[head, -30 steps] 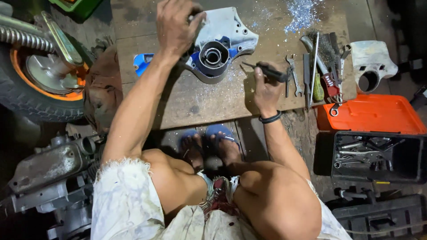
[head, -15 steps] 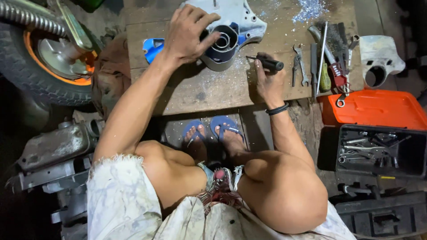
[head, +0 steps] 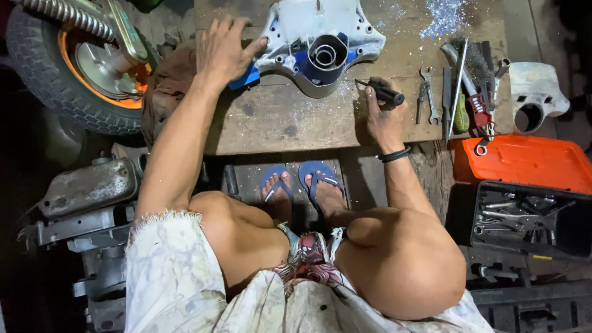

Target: Using a hand tool to modify or repair a plastic motorcycle fairing

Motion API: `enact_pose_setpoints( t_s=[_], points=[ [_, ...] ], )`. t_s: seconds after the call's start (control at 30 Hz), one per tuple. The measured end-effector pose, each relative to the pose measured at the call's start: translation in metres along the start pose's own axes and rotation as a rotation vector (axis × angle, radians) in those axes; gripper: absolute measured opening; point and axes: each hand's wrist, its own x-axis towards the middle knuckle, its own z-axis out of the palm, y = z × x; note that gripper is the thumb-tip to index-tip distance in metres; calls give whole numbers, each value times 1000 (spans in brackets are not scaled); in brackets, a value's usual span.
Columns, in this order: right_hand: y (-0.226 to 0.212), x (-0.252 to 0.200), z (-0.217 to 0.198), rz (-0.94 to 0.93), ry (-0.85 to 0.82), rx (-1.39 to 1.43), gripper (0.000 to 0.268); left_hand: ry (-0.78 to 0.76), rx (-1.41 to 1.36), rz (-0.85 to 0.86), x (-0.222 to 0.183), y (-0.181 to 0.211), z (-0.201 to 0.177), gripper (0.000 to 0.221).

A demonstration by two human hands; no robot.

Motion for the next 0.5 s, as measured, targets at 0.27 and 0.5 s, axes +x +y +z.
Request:
enact_pose_setpoints(
  t_s=[0.27, 0.5],
  points=[
    [-4, -1, 0, 43, -16, 21, 24, -119, 38, 92, 8, 10, 11, 96],
    [-14, -2, -1, 129, -8, 110, 25, -186, 124, 115, 5, -10, 30, 85]
  ],
)
